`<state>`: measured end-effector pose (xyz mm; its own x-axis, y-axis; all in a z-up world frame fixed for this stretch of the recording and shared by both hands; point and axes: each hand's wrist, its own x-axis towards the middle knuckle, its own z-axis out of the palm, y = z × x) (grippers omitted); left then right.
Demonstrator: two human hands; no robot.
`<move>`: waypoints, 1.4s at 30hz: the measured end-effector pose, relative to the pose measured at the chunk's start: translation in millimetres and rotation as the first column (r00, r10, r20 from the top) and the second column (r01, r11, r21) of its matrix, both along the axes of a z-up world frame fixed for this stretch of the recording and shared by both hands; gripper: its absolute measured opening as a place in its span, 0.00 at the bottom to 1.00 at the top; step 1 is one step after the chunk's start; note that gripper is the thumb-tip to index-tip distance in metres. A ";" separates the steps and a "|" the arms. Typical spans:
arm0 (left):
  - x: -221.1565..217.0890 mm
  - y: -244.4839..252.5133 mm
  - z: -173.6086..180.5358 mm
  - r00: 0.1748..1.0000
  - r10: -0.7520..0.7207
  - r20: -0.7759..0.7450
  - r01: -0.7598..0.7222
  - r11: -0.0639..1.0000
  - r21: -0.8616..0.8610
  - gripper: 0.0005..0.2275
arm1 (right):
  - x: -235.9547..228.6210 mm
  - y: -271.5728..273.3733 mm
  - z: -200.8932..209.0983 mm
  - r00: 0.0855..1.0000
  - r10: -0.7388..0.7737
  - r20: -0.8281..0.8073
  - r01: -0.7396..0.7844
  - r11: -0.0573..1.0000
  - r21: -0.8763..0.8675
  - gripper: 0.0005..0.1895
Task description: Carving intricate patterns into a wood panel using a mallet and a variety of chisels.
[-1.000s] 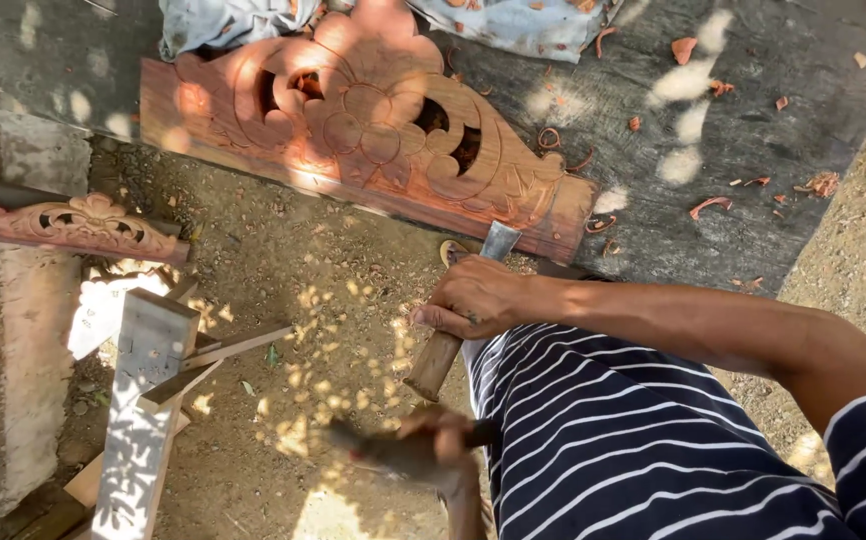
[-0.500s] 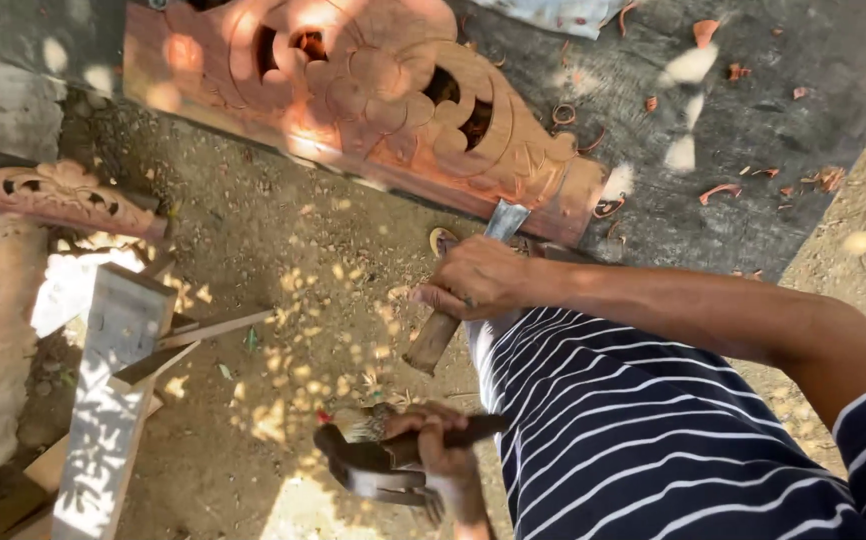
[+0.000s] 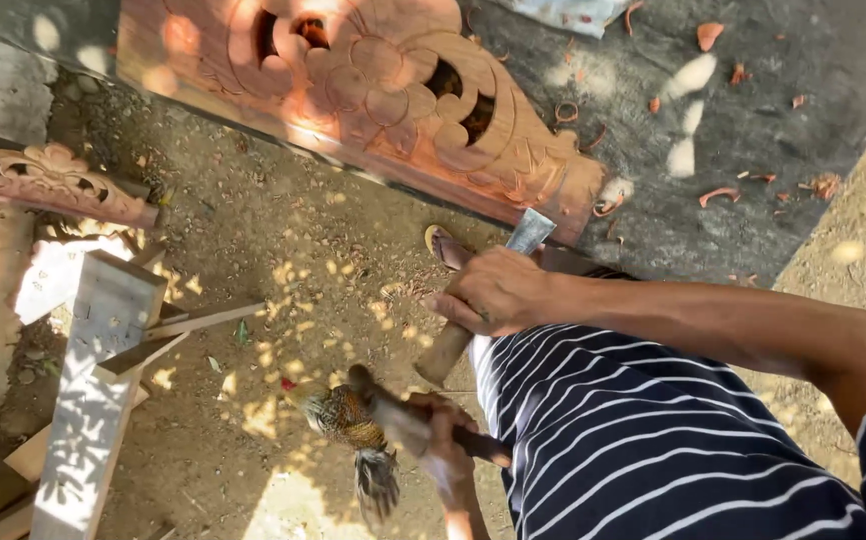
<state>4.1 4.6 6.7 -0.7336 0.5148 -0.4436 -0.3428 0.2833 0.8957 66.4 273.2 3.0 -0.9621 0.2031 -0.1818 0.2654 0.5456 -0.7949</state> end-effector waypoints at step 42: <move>-40.6 13.8 9.2 0.967 0.153 0.205 -0.179 0.977 0.114 0.04 | -21.9 5.2 10.0 0.981 -0.156 -0.115 0.148 0.986 -0.075 0.33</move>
<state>-36.5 18.4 15.9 -0.7201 0.4561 -0.5229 -0.5460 0.0926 0.8327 44.5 278.3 13.0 -0.9365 0.3404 -0.0842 0.2413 0.4514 -0.8590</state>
